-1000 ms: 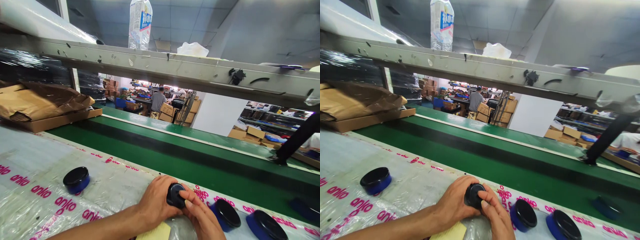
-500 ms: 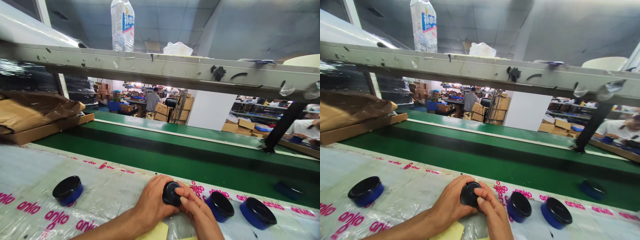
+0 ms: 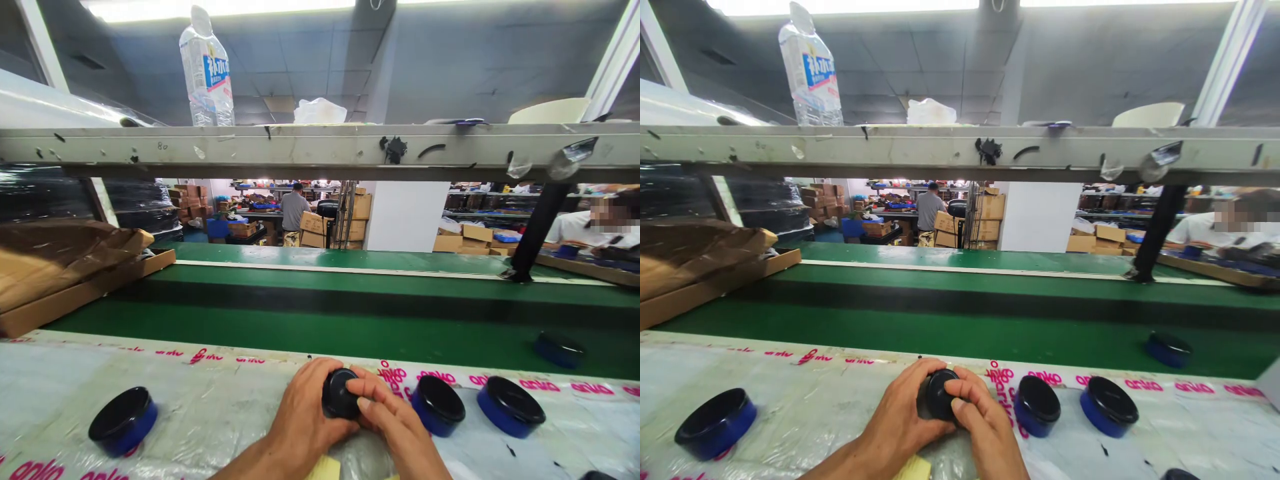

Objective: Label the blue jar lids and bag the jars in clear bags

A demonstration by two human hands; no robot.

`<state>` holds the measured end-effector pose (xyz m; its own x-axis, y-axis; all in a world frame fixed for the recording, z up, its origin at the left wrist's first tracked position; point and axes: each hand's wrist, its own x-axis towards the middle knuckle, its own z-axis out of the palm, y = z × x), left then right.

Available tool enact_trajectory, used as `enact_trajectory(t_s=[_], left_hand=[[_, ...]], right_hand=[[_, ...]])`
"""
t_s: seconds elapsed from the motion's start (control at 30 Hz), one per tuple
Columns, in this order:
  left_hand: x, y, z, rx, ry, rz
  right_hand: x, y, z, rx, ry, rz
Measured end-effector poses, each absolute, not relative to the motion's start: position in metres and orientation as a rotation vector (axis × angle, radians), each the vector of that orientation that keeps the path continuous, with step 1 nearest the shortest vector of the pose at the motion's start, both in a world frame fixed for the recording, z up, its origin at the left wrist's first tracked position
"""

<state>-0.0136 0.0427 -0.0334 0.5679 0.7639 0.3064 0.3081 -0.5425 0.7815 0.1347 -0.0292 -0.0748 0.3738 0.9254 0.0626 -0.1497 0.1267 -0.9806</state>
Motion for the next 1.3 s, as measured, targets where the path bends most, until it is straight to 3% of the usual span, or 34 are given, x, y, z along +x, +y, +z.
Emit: enact_trajectory(t_s=[0.57,1.07,1.3], left_hand=[[-0.014,0.044,-0.037,2.124,0.852,0.866],[-0.014,0.047,-0.044,2.145,0.836,0.885],[-0.016,0.047,-0.043,2.129,0.847,0.846]], right_hand=[[0.136,-0.035,-0.071,-1.286,-1.072,0.718],[0.135,-0.036,-0.089,-1.489,-1.595,-0.384],[0.155,-0.041,-0.078,-1.451,-1.733,-0.595]])
